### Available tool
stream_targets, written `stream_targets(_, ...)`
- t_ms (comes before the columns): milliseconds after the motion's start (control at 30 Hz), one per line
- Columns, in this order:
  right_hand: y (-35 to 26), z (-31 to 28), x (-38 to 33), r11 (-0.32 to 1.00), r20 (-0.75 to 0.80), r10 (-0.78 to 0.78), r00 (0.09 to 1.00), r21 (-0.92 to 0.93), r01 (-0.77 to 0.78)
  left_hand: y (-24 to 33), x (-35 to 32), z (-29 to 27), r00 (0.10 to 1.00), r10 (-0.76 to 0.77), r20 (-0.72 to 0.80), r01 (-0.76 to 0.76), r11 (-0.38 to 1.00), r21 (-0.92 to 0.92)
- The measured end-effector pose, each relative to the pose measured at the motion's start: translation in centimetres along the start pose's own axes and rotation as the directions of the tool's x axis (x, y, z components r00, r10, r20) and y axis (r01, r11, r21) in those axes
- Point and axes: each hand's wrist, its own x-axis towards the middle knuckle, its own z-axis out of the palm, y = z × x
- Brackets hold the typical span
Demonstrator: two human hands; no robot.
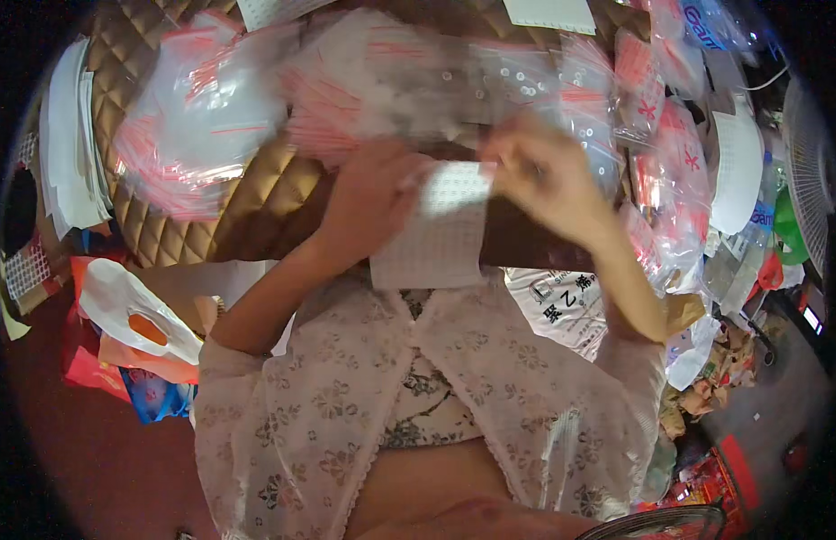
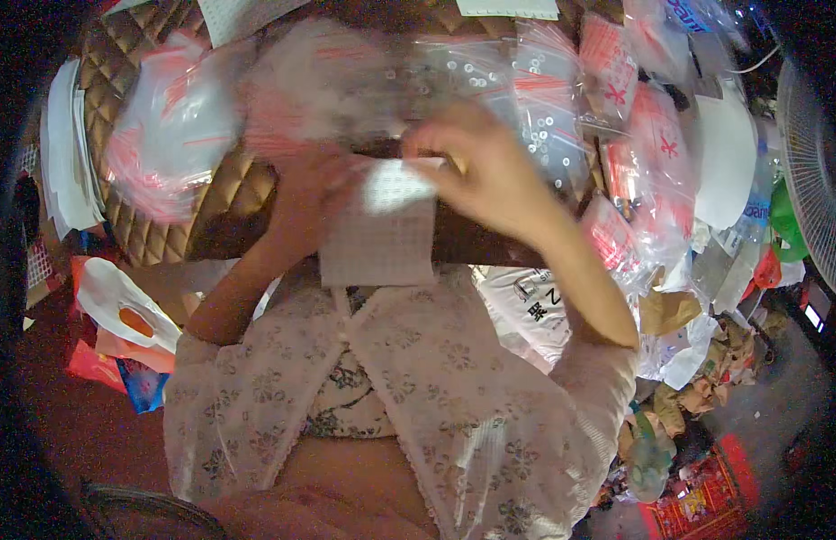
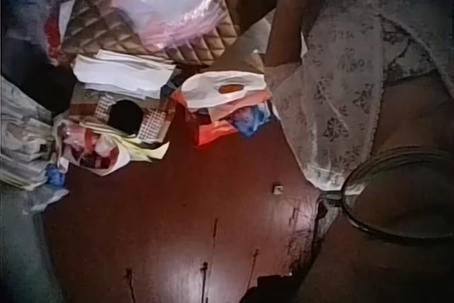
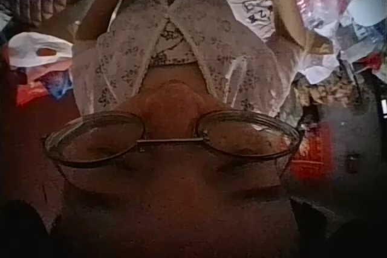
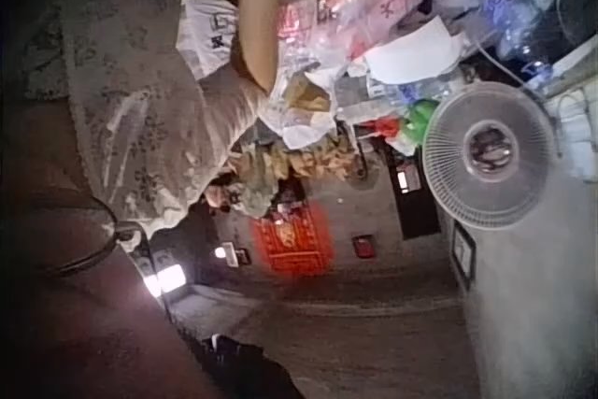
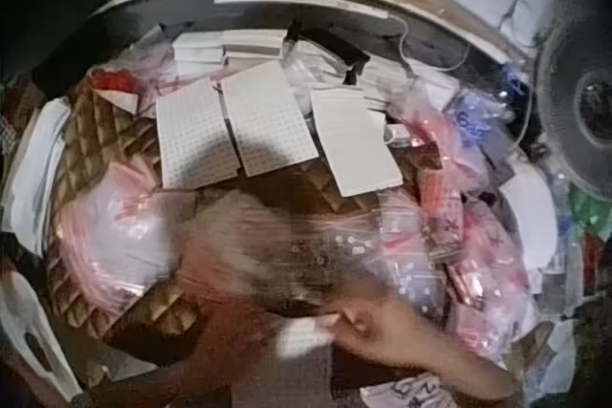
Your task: The person peels adhesive labels from a backing sheet and applies them onto clear plastic bags by hand.
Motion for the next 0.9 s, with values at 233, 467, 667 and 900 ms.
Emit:
stream_targets(233,5.8,1.9,7.5,0.993,0.165,0.107,0.980,-0.060,-0.099,0.2,1.6,3.6,0.987,0.159,0.009,-0.155,0.946,0.284)
stream_targets(467,4.5,2.7,7.8,0.943,0.115,0.100,0.988,-0.326,-0.058,-0.1,1.4,3.9,0.980,0.195,-0.044,-0.176,0.948,0.265)
stream_targets(667,2.4,3.1,8.7,0.830,0.067,0.202,0.977,-0.542,-0.135,-0.3,1.1,3.9,0.976,0.207,-0.072,-0.181,0.946,0.270)
stream_targets(900,2.8,4.0,9.0,0.697,0.052,0.229,0.972,-0.706,-0.126,-0.5,1.2,3.7,0.984,0.178,-0.023,-0.177,0.983,0.041)
